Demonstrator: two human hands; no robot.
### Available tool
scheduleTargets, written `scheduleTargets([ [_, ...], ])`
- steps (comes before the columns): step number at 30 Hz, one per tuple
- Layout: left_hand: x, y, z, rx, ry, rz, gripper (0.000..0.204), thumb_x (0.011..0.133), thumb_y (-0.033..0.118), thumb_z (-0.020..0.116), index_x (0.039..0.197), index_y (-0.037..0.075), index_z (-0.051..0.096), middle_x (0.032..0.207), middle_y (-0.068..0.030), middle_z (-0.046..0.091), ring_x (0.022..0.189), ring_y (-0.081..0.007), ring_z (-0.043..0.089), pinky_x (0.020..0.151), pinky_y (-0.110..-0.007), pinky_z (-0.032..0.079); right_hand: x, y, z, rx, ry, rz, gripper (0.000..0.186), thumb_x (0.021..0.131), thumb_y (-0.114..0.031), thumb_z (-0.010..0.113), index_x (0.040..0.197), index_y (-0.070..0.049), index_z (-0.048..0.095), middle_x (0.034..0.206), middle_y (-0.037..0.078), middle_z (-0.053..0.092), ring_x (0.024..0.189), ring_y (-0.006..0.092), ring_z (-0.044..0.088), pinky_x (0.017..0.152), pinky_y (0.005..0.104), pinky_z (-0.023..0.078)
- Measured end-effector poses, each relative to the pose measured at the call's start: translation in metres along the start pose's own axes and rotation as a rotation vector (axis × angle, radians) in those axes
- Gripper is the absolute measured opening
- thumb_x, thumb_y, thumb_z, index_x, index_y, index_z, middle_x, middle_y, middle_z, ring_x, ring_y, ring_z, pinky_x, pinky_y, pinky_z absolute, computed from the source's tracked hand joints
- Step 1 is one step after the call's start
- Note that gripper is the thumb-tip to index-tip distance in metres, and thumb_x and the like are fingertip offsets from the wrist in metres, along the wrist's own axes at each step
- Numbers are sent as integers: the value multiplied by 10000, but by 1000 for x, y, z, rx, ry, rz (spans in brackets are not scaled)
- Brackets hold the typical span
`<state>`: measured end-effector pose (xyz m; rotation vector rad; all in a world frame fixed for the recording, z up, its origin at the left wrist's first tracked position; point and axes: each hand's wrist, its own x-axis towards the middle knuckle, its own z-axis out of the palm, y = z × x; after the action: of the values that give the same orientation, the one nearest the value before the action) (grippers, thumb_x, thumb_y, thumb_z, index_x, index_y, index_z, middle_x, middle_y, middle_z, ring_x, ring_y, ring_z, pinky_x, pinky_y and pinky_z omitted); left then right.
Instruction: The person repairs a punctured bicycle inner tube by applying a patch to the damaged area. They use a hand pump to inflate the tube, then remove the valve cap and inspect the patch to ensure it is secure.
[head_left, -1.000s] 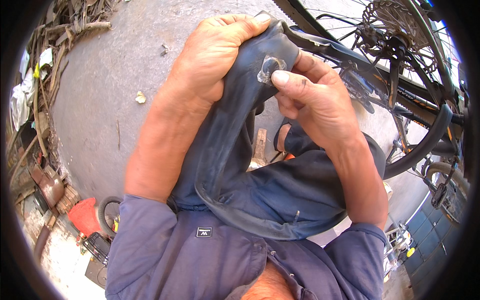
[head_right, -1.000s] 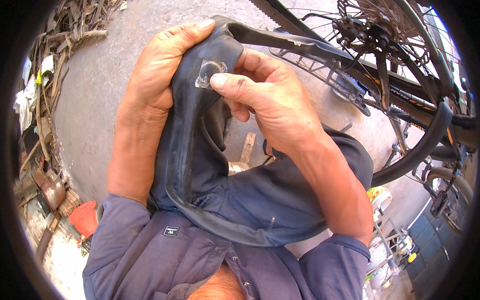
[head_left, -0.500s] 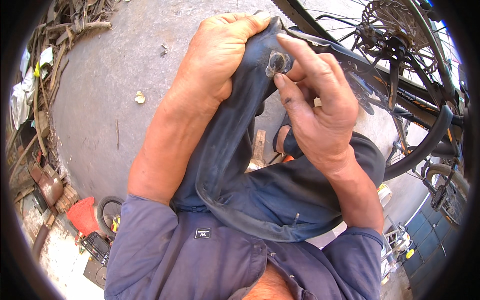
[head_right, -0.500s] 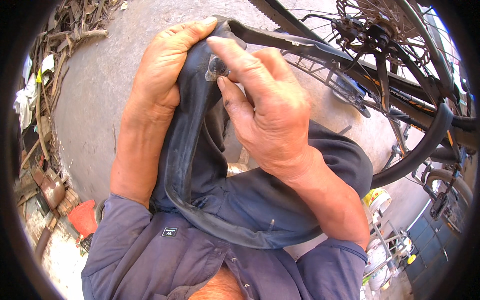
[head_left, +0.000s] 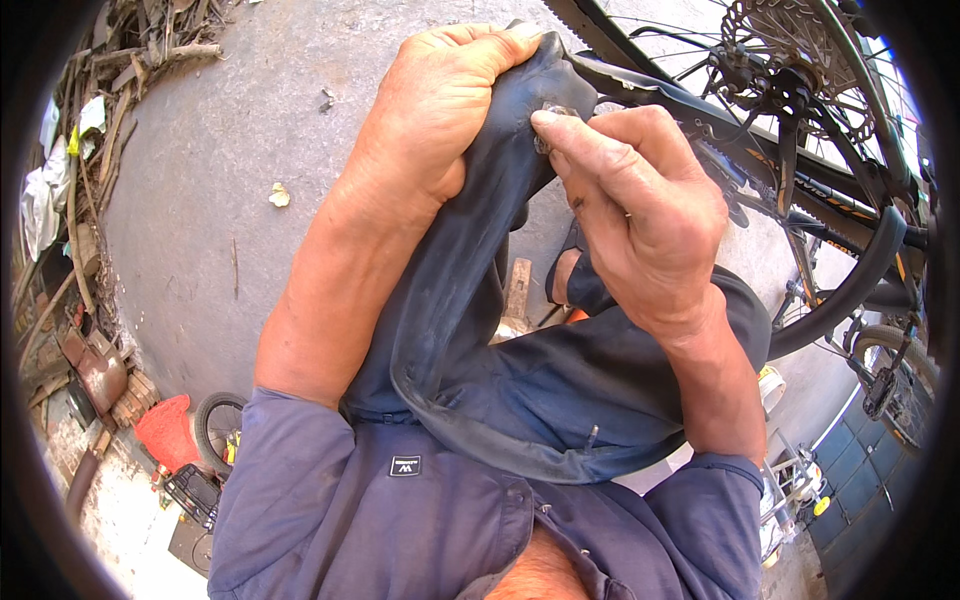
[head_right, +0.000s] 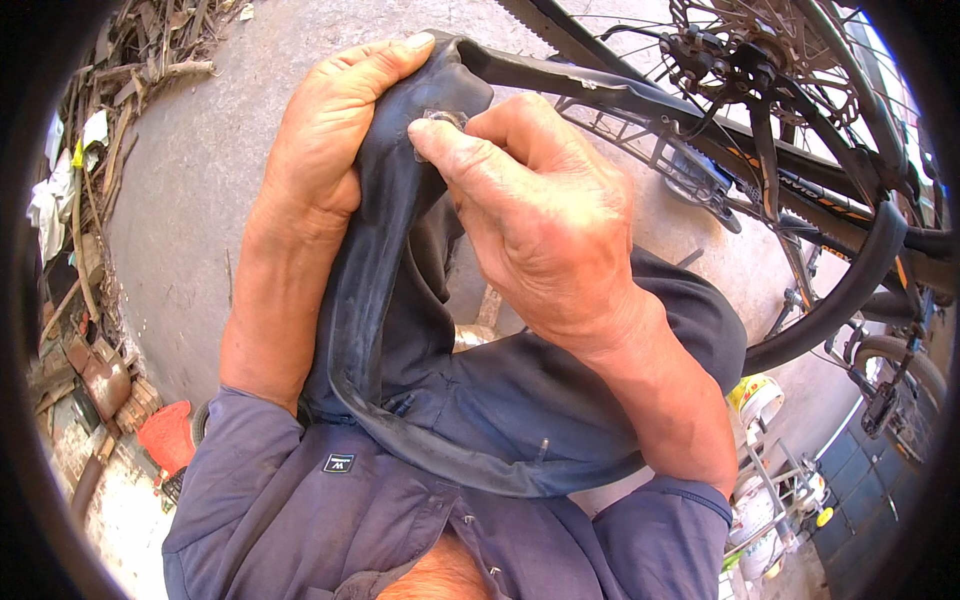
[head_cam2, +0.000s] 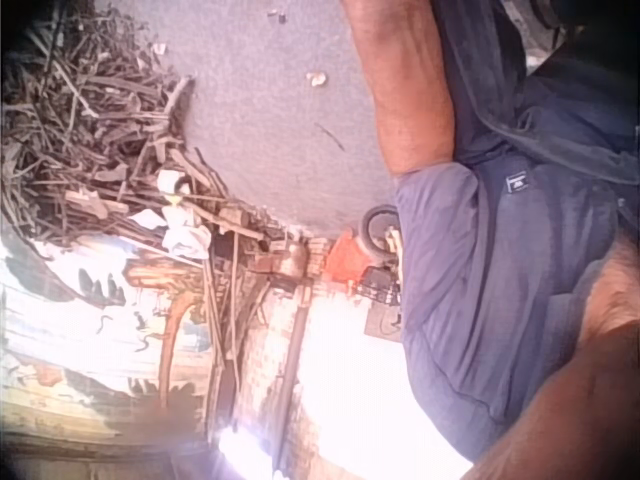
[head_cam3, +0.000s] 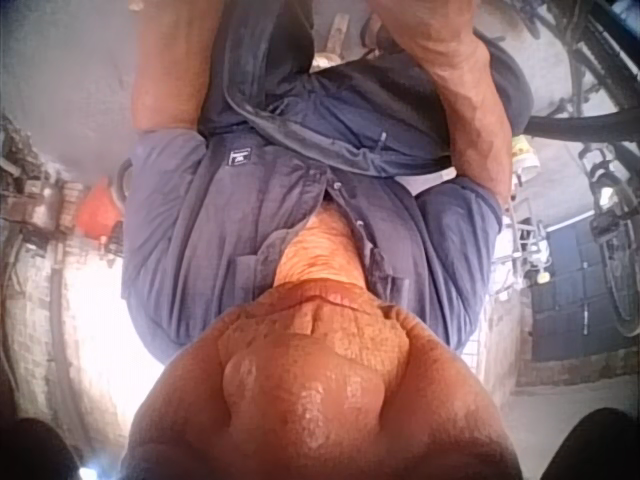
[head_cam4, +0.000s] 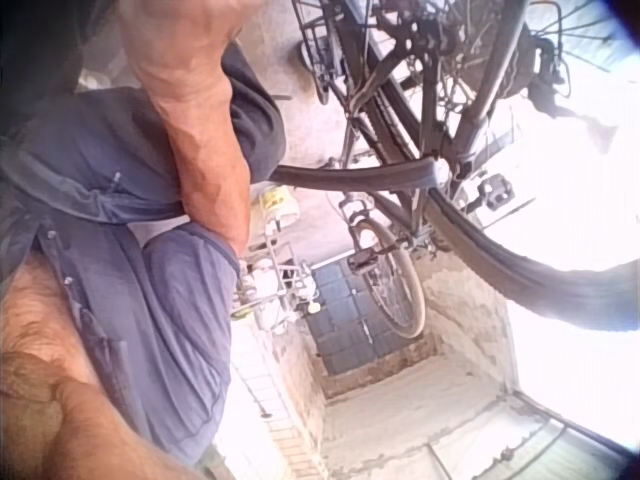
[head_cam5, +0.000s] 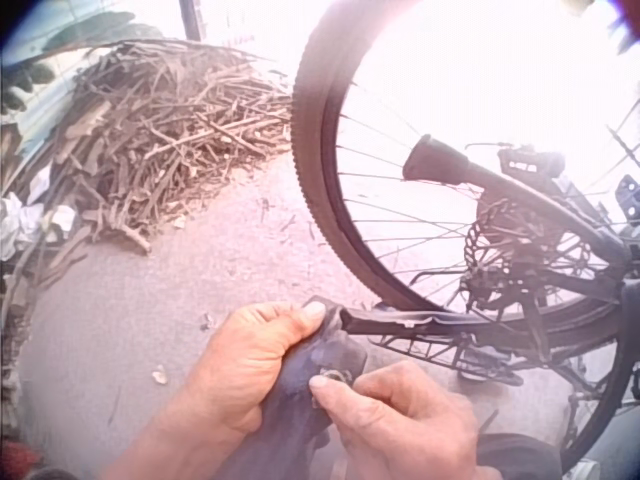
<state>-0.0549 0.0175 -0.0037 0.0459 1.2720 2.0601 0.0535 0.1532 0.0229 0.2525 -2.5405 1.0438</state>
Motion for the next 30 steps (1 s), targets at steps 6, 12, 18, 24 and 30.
scheduleTargets([
  [6,0,1,7,-9,109,12,171,902,121,570,804,8,653,719,-58,652,579,-96,597,520,-229,486,-2,0,5,61,46,-50,284,665,44,692,932,-47,667,759,84,565,628,225,580,531,304,459],
  [12,2,-3,9,-12,116,34,188,904,111,560,782,-3,646,699,-64,648,561,-97,591,487,-232,472,-2,-10,8,125,32,134,389,712,57,710,1085,-36,652,760,44,549,574,74,521,481,215,407],
  [18,0,-1,12,15,132,45,190,905,113,560,782,-5,643,697,-63,648,563,-96,594,492,-231,476,-1,-8,5,67,-16,92,395,705,19,740,1087,-39,661,734,35,535,527,72,488,459,220,386],
  [24,1,-2,8,-9,115,33,189,901,114,567,775,-1,648,695,-60,647,570,-94,591,501,-231,475,-4,-7,5,63,40,16,307,676,-19,768,966,-33,666,734,45,544,550,123,517,476,244,413],
  [30,1,-3,9,7,154,55,180,896,102,566,784,-8,654,706,-61,650,573,-97,592,511,-233,475,-5,-10,8,106,105,153,284,665,-51,778,888,-38,603,741,49,545,563,158,522,487,261,424],
])
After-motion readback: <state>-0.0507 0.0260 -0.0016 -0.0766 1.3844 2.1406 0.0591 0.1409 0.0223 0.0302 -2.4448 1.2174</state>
